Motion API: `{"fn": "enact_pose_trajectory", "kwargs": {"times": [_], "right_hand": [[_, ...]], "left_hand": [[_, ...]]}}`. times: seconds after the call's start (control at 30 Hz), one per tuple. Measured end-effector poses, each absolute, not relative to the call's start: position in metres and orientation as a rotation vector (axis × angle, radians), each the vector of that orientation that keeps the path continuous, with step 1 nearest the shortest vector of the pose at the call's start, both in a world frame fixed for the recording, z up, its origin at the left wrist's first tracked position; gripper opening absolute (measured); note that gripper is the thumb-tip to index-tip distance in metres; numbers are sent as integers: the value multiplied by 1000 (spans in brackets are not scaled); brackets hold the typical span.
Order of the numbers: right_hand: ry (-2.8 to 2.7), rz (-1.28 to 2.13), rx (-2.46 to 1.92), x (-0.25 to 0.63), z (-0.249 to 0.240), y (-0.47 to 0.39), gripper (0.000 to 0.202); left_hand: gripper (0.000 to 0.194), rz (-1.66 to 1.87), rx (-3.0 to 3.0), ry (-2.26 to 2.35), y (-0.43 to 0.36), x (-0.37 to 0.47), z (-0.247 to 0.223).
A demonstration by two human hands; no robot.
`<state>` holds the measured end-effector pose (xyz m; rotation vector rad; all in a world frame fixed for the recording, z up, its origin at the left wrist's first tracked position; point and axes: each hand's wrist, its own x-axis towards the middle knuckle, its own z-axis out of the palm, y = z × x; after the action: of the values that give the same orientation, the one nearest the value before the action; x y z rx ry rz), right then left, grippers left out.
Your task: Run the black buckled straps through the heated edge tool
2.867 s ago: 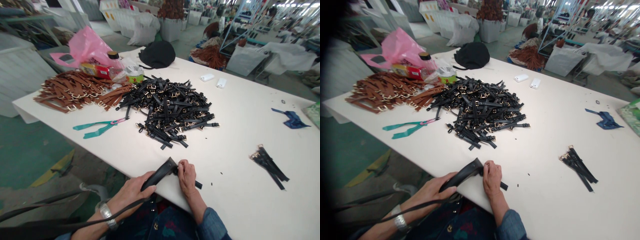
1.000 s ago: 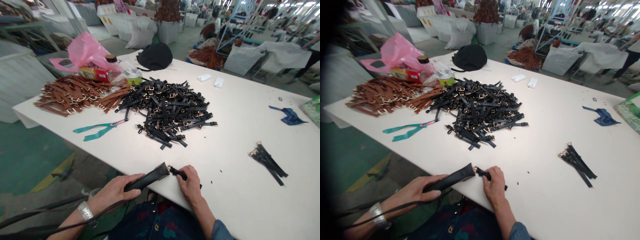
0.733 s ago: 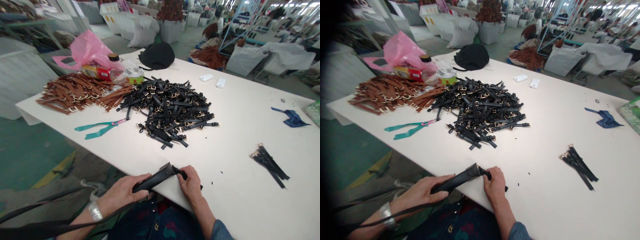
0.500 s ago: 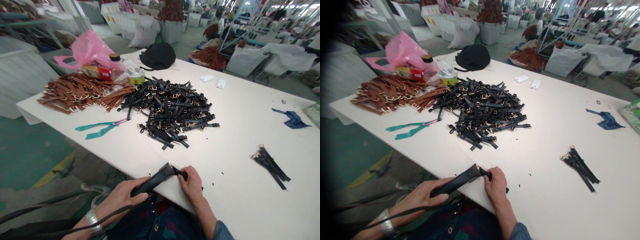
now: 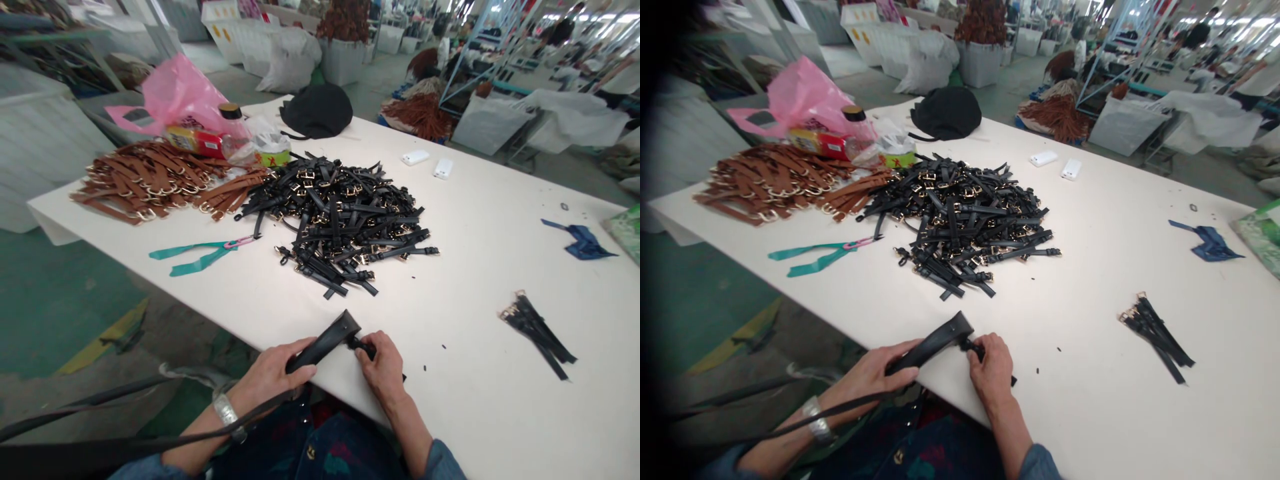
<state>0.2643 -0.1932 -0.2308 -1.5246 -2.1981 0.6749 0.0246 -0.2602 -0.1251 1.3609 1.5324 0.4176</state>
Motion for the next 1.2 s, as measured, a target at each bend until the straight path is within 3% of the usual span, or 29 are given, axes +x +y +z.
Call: {"fn": "enact_pose_trajectory", "kwargs": {"times": [0.17, 0.37, 0.57, 0.73, 0.87, 1.0, 1.2], "right_hand": [[-2196, 698, -1445, 266, -226, -193, 8], [-2287, 429, -1151, 262, -230, -196, 16], [-2277, 519, -1007, 271, -240, -205, 14], [-2224, 693, -1005, 275, -239, -206, 11], [-2194, 789, -1022, 280, -239, -203, 20], [-2186, 745, -1053, 285, -243, -204, 27], [-2215, 685, -1160, 287, -248, -203, 20]], "left_hand": [[56, 448, 1342, 1451, -262, 2, -121], [54, 416, 1356, 1524, -257, -31, -104], [57, 270, 1396, 1386, -249, -27, -105], [57, 209, 1455, 1357, -251, -24, -111], [59, 190, 1413, 1345, -252, -25, -105], [58, 202, 1421, 1349, -250, -23, -101], [53, 101, 1558, 1405, -244, -8, -107]]}}
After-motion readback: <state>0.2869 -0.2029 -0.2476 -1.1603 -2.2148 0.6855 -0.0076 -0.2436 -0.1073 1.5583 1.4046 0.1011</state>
